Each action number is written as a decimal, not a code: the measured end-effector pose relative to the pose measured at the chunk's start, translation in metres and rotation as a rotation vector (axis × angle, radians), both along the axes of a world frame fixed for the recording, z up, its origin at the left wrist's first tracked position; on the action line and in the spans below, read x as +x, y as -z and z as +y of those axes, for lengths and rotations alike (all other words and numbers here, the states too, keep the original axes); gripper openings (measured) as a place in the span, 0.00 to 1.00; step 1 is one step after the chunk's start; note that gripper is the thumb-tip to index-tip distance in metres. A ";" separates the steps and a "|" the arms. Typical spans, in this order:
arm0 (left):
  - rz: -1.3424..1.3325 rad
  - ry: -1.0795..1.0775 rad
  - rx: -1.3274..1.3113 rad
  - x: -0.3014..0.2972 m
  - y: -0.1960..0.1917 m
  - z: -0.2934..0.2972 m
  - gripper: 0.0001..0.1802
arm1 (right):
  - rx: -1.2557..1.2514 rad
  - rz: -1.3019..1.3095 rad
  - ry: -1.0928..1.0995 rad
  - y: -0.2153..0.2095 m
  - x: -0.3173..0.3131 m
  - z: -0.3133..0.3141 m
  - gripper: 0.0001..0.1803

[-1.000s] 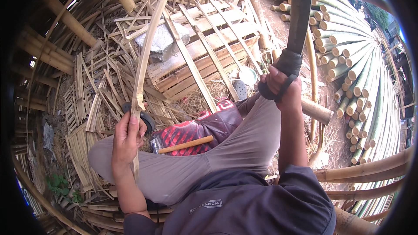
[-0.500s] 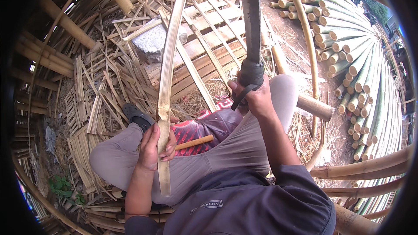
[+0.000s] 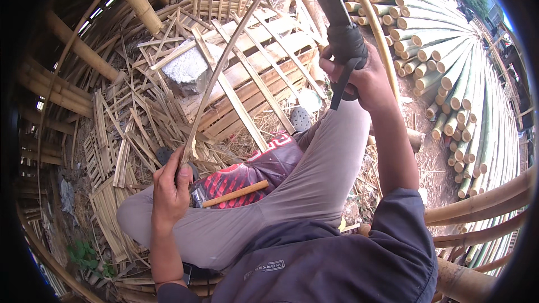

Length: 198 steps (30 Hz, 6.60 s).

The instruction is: The person shaves a bamboo strip using a machete. They hold the strip in one hand and scrape the blade along the length of the wood to refine the material.

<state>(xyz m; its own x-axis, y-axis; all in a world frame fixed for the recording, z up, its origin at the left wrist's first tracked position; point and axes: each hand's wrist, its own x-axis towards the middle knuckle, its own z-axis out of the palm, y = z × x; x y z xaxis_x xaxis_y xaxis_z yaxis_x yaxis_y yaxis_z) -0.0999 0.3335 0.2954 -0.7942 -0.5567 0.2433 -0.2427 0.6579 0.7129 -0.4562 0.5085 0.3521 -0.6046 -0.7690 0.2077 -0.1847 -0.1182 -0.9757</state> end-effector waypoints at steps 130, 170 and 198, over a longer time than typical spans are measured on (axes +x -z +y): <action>0.523 -0.523 0.101 -0.049 0.056 -0.063 0.15 | 0.103 0.015 -0.372 0.137 0.081 -0.138 0.15; 0.801 -0.439 0.906 -0.025 0.072 -0.079 0.17 | 0.165 -0.092 -0.677 0.144 0.142 -0.128 0.15; 0.639 -0.456 0.803 -0.030 0.085 -0.075 0.17 | 0.193 -0.152 -0.577 0.160 0.157 -0.126 0.14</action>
<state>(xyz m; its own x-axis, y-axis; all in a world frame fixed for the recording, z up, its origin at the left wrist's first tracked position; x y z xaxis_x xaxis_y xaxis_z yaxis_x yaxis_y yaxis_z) -0.1296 0.2580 0.2103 -0.3344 -0.9420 -0.0271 0.2186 -0.1055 0.9701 -0.2996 0.3821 0.1925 -0.0928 -0.9954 -0.0235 -0.0014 0.0238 -0.9997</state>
